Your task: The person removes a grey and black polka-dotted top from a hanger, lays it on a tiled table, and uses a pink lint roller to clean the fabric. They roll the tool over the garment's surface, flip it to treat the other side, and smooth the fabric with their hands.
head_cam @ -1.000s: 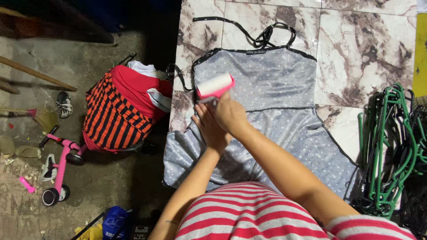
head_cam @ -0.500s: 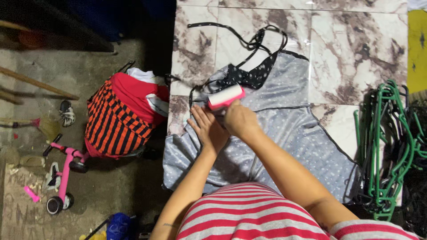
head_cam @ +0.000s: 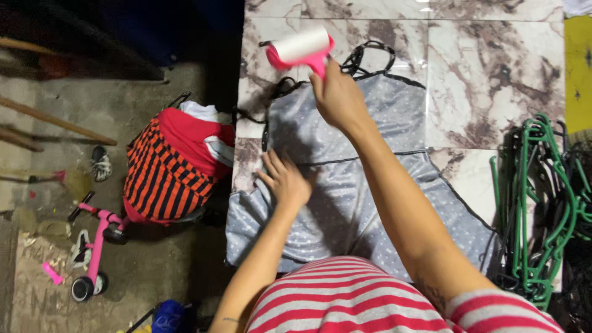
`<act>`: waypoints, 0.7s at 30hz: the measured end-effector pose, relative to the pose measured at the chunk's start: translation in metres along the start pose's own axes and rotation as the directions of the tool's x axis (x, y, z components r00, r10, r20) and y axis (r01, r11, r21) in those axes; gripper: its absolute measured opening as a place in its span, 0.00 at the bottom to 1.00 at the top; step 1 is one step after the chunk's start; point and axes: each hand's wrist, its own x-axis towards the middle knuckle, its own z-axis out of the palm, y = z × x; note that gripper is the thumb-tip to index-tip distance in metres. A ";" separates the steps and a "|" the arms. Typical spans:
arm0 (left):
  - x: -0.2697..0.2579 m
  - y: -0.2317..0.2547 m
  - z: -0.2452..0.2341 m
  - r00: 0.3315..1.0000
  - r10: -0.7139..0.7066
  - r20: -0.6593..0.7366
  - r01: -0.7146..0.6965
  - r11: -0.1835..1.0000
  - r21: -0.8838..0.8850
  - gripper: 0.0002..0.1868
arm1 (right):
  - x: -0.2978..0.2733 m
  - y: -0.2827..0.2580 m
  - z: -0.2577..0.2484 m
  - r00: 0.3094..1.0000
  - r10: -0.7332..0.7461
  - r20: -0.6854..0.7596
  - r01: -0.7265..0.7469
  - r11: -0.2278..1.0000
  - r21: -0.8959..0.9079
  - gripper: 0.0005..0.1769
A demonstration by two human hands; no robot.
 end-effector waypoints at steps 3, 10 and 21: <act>0.035 -0.009 0.006 0.989 0.070 -0.132 -0.082 0.992 -0.094 0.38 | -0.054 -0.004 -0.040 0.996 0.089 0.010 -0.088 0.995 -0.052 0.20; 0.085 0.016 0.034 0.961 0.277 0.025 -0.277 0.950 0.141 0.48 | -0.144 0.002 -0.029 0.877 0.446 0.178 -0.388 0.877 -0.285 0.23; 0.072 0.008 0.016 0.957 0.042 0.287 -0.048 0.999 0.015 0.62 | -0.029 0.051 0.033 0.943 0.332 -0.030 -0.331 0.923 -0.196 0.23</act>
